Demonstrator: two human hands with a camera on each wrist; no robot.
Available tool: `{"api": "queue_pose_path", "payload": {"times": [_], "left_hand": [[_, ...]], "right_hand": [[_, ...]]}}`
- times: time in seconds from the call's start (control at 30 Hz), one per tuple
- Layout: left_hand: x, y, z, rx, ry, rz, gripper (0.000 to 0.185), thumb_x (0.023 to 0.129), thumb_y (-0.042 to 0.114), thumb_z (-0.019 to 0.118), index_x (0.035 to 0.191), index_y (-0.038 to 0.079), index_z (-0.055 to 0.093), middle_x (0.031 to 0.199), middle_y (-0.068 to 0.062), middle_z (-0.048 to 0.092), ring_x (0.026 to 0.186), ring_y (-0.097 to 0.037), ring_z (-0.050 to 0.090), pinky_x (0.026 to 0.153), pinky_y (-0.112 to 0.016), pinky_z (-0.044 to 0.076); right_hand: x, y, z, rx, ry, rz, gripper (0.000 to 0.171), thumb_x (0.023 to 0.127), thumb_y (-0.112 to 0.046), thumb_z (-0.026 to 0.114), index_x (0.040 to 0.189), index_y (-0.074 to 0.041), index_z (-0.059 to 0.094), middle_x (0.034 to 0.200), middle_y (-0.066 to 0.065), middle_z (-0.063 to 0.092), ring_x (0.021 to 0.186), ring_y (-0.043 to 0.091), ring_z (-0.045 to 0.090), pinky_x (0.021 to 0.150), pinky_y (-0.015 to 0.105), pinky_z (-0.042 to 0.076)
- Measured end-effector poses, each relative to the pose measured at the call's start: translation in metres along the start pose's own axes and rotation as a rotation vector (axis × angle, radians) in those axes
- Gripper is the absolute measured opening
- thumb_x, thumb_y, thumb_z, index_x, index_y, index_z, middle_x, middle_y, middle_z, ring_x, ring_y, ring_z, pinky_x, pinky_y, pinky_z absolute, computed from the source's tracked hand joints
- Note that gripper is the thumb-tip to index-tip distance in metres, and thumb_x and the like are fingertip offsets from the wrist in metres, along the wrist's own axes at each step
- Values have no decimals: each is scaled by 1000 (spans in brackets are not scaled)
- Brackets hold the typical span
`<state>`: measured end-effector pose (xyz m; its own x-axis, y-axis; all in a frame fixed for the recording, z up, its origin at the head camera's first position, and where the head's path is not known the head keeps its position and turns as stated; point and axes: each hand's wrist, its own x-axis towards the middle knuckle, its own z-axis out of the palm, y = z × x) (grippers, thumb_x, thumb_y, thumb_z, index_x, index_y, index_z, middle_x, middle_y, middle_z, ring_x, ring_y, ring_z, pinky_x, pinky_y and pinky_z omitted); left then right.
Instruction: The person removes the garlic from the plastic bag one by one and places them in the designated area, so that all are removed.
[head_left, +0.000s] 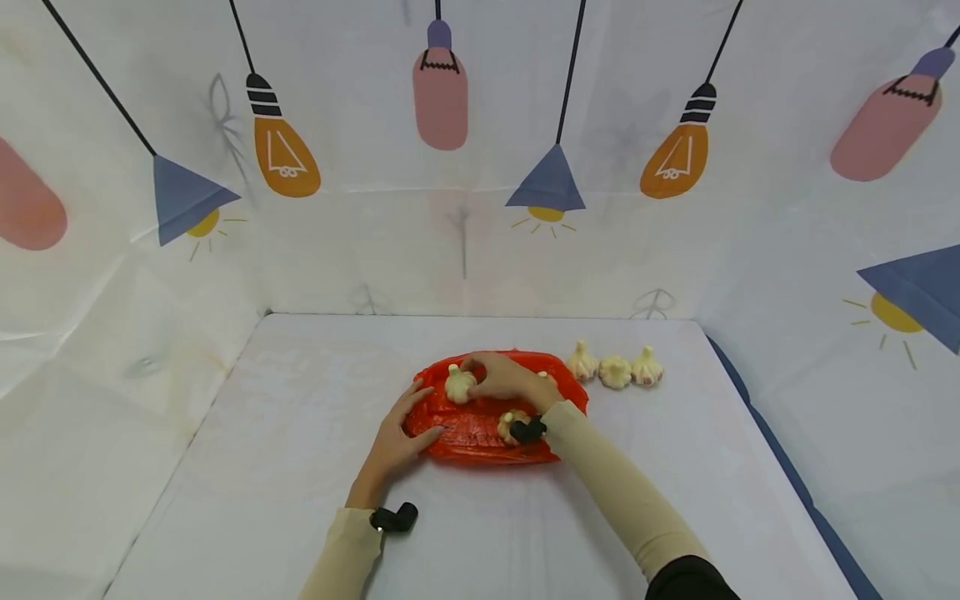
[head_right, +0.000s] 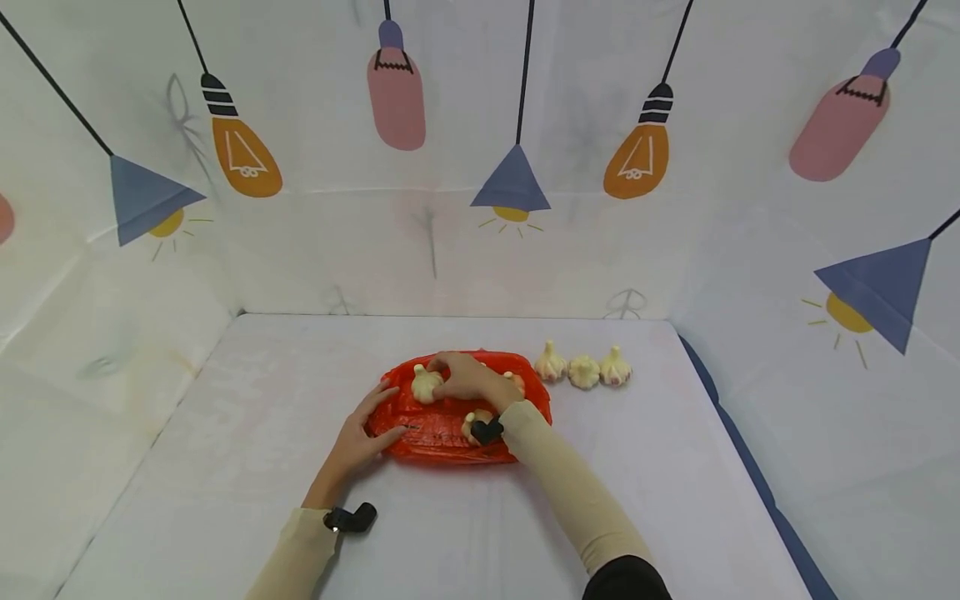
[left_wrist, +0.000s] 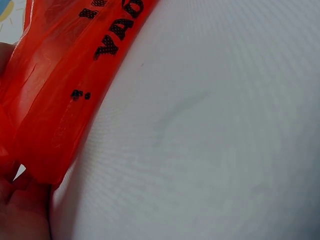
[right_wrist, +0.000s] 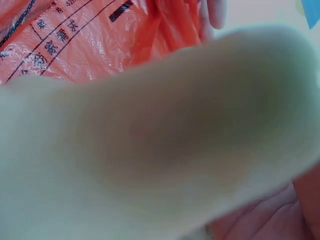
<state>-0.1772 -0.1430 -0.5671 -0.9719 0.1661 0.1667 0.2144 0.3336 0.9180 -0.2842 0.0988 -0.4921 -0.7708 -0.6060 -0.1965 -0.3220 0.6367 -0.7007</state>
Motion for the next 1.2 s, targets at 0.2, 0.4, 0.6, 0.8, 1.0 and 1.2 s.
{"api": "queue_pose_path", "payload": {"times": [0.2,0.4,0.6,0.8,1.0,1.2], "left_hand": [[1,-1,0,-2,-2,4,69,88,29,81,150,15,54,168,-6,33,157,-35,24,125,-63,20],[1,-1,0,-3,-2,19,69,89,29,80,150,14,53,168,-8,33,156,-38,25,124,-65,21],[0,-2,0,-4,4,16,69,88,28,81,149,13,54,168,-7,34,157,-37,25,124,-64,21],[0,-2,1,-5,7,16,69,87,27,81,149,13,54,168,-6,33,157,-36,24,125,-64,20],[0,-1,1,-2,6,10,68,89,29,80,149,13,54,168,-6,33,157,-37,24,124,-65,20],[0,-1,1,15,9,15,68,89,30,79,149,12,54,168,-8,33,156,-39,26,123,-67,21]], "right_hand": [[-5,-1,-7,27,8,3,42,93,-23,73,133,-16,62,135,1,64,112,18,58,102,41,52],[-14,-3,-12,67,29,12,41,92,-22,72,132,-15,62,134,3,63,107,20,58,94,37,53],[-24,0,-17,188,69,5,42,91,-19,73,132,-17,63,134,5,62,90,24,64,70,30,54],[-40,-3,-21,304,107,-21,43,93,-18,72,135,-17,62,137,8,60,91,38,69,68,40,60],[-55,-3,-23,368,157,-40,45,93,-19,74,136,-17,61,135,11,64,116,25,68,80,42,63],[-67,-1,-26,358,230,-48,45,94,-22,76,137,-20,61,137,8,63,118,26,67,85,45,62]]}}
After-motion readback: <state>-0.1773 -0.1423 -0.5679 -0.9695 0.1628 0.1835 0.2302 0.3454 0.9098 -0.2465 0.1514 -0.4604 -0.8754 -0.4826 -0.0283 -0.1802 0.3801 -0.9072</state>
